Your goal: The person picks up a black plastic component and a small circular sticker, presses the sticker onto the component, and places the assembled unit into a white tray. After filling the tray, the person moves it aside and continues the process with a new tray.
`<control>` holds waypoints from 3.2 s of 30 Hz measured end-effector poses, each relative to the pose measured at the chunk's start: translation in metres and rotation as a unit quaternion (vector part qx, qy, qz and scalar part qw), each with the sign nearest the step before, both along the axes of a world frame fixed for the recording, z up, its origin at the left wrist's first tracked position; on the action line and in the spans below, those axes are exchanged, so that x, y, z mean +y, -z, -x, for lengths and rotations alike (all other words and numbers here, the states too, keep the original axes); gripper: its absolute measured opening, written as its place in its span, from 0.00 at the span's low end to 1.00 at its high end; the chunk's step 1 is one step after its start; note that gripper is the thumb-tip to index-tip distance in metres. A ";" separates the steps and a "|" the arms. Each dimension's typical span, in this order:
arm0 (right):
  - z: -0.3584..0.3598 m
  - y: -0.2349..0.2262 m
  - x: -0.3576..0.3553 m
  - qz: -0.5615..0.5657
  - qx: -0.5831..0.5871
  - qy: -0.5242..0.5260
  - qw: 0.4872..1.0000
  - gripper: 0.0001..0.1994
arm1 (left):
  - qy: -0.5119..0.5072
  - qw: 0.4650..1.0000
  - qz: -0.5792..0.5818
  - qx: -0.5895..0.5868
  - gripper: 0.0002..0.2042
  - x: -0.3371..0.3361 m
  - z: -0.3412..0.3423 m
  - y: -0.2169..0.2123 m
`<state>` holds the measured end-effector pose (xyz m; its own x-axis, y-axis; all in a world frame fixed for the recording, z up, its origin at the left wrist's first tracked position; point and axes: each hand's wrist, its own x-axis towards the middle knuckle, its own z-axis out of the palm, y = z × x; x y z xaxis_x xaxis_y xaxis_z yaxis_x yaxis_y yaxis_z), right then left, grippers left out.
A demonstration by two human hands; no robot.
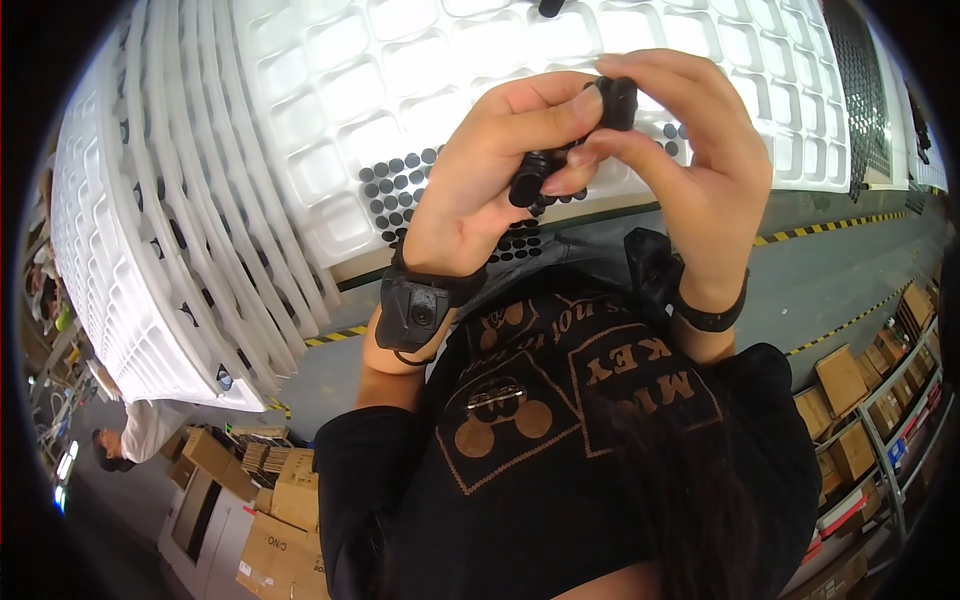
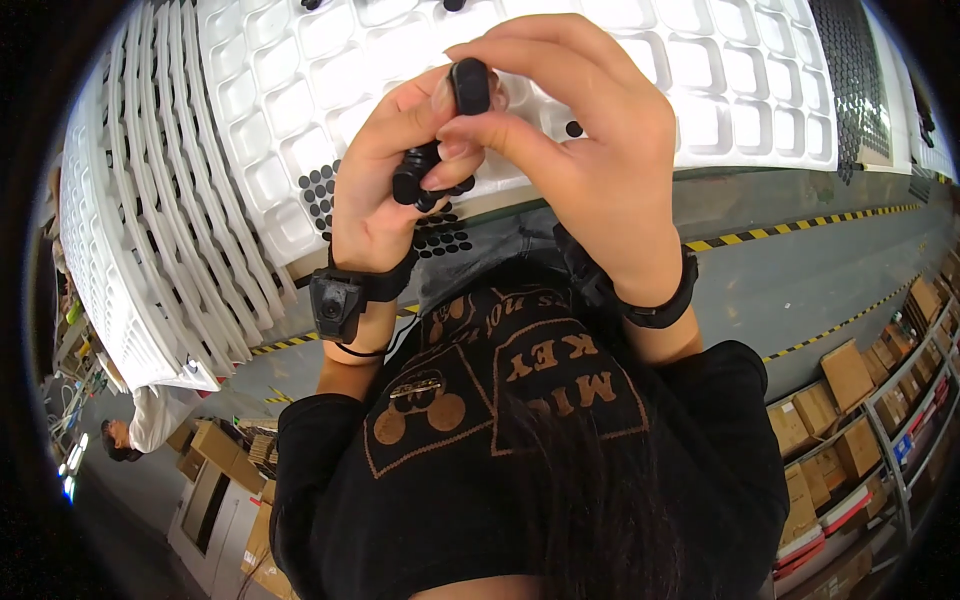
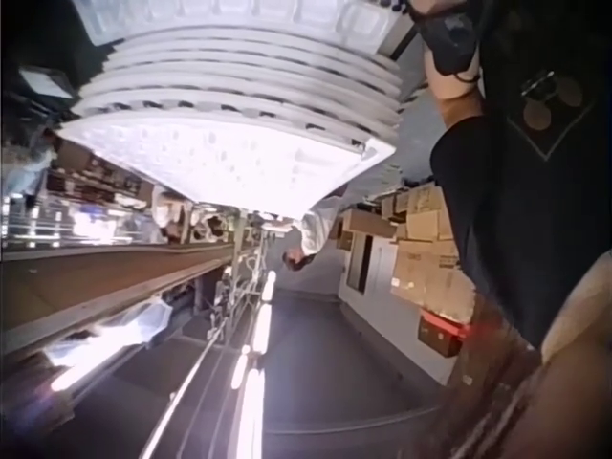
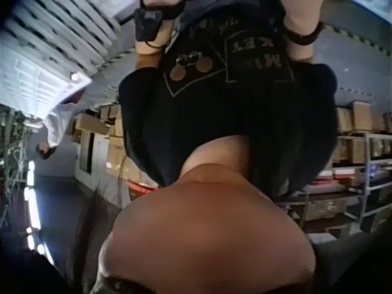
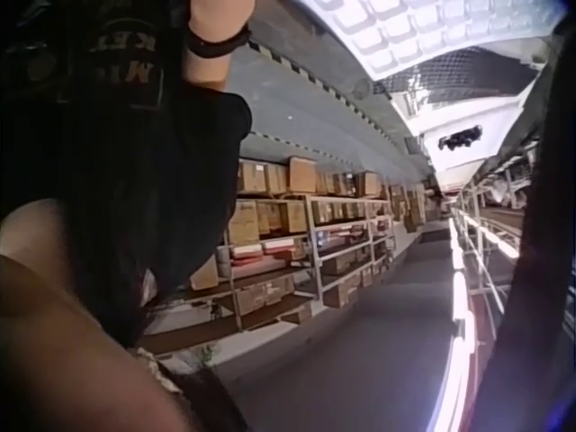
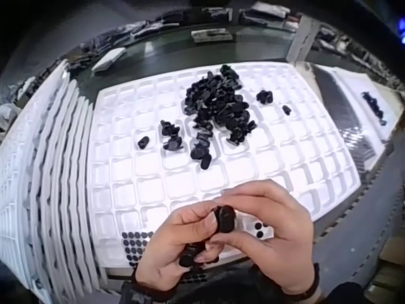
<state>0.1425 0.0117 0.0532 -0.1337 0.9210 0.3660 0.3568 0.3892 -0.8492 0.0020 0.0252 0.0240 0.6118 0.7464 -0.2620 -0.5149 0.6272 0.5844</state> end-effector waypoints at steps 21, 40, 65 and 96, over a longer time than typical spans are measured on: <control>-0.034 0.023 -0.017 0.093 -0.229 0.077 0.966 0.06 | 0.003 0.996 0.056 -0.067 0.15 0.005 0.000 0.002; 0.004 0.009 -0.006 0.051 0.134 0.062 0.988 0.03 | -0.004 0.998 0.024 -0.057 0.11 0.001 -0.001 0.003; 0.001 0.003 -0.001 0.068 0.053 0.138 0.987 0.18 | -0.051 0.994 0.084 -0.046 0.13 0.005 -0.003 0.004; -0.047 0.025 -0.014 0.196 0.079 0.101 0.972 0.06 | 0.027 0.943 0.086 -0.319 0.16 0.011 0.003 0.015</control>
